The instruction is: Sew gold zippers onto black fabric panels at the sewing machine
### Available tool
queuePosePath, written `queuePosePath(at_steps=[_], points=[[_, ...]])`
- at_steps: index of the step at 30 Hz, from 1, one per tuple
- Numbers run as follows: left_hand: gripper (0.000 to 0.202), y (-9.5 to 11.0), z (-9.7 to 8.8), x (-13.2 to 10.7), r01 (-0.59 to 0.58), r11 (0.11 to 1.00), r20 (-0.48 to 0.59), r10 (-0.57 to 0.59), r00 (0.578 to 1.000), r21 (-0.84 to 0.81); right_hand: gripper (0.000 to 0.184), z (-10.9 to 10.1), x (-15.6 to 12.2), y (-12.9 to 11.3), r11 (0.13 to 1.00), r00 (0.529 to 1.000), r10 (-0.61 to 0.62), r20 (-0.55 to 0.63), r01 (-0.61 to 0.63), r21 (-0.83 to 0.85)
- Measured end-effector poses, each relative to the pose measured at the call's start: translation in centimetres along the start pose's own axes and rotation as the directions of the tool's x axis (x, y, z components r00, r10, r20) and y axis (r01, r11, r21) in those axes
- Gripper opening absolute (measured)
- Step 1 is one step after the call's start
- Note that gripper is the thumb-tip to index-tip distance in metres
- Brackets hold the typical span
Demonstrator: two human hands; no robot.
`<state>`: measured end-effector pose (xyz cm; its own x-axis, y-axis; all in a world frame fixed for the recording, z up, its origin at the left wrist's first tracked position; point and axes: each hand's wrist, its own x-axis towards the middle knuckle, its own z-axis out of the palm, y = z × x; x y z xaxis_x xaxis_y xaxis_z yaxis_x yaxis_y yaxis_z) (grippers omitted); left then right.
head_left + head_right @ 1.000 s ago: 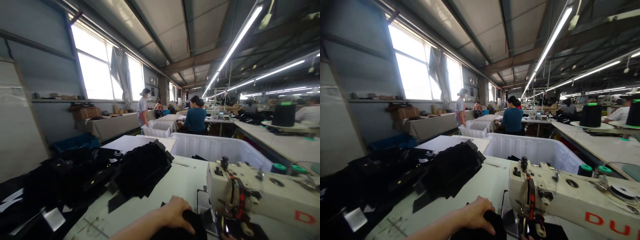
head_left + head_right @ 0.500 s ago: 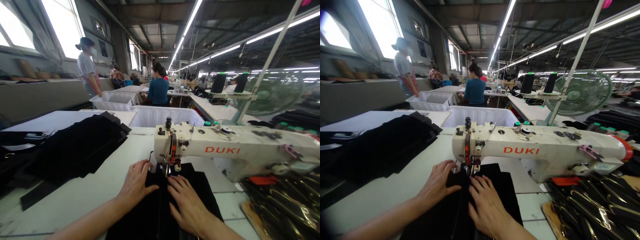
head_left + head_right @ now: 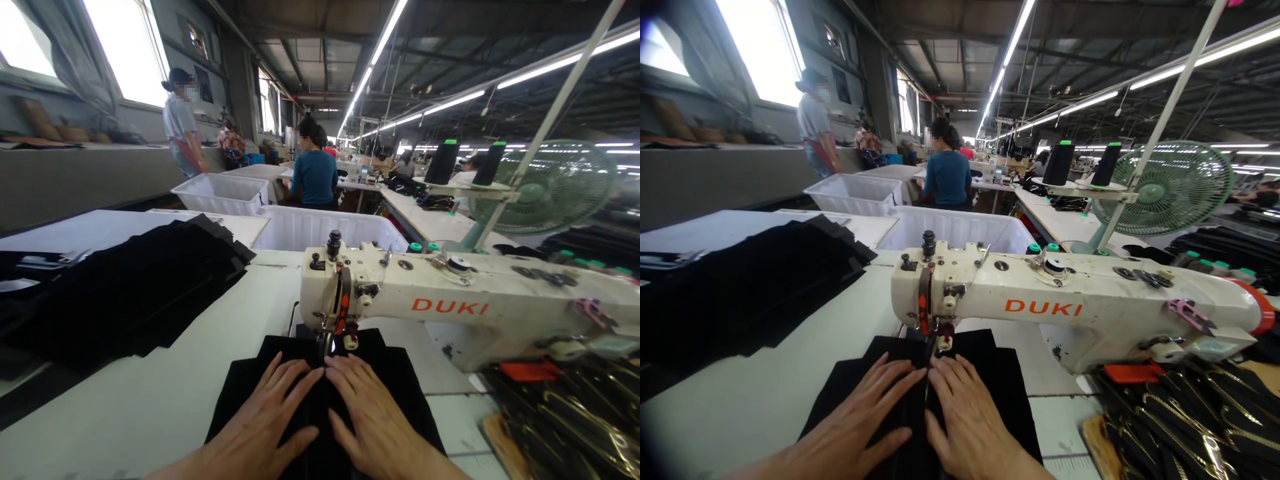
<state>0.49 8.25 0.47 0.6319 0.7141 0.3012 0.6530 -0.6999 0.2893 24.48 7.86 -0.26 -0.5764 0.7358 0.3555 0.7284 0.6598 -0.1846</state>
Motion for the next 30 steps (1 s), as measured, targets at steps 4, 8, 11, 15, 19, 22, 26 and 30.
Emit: queuePosePath(at_steps=[4,8,11,15,19,22,26,30], points=[[0.059,-1.4,0.0,1.7,-0.012,1.000,0.058,0.012,0.998,0.001,0.046,0.0,1.8,1.0,1.000,0.999,0.022,0.037,-0.022,-0.001],[0.064,-1.9,-0.4,2.3,-0.030,1.000,0.100,0.030,0.994,-0.001,0.046,0.0,3.0,1.8,1.000,0.999,0.021,0.050,-0.020,-0.013],[0.068,-1.2,-0.8,1.5,-0.044,0.999,0.099,0.042,0.994,0.018,0.048,0.1,2.4,1.8,1.000,0.999,-0.024,0.034,0.023,0.013],[0.073,0.0,-1.6,0.3,-0.057,0.996,0.063,0.052,0.997,0.064,0.043,-0.3,1.5,1.0,1.000,1.000,0.002,-0.014,-0.002,0.025],[0.074,0.0,-2.1,0.6,-0.067,0.993,0.095,0.058,0.994,0.102,0.038,-0.9,1.9,0.7,1.000,0.999,0.002,-0.042,-0.001,0.025],[0.071,-0.4,-2.1,1.1,-0.048,0.993,0.142,0.032,0.989,0.109,0.038,-0.8,2.1,0.8,1.000,0.997,-0.007,-0.074,0.008,0.008],[0.070,-1.0,-1.8,1.6,-0.032,0.997,0.210,0.016,0.978,0.073,0.041,0.0,1.5,1.2,0.999,0.998,-0.015,-0.062,0.013,-0.030],[0.074,-1.5,-1.6,1.8,-0.027,0.999,0.223,0.018,0.975,0.036,0.044,0.3,1.2,1.4,0.999,1.000,-0.027,-0.016,0.026,-0.045]])
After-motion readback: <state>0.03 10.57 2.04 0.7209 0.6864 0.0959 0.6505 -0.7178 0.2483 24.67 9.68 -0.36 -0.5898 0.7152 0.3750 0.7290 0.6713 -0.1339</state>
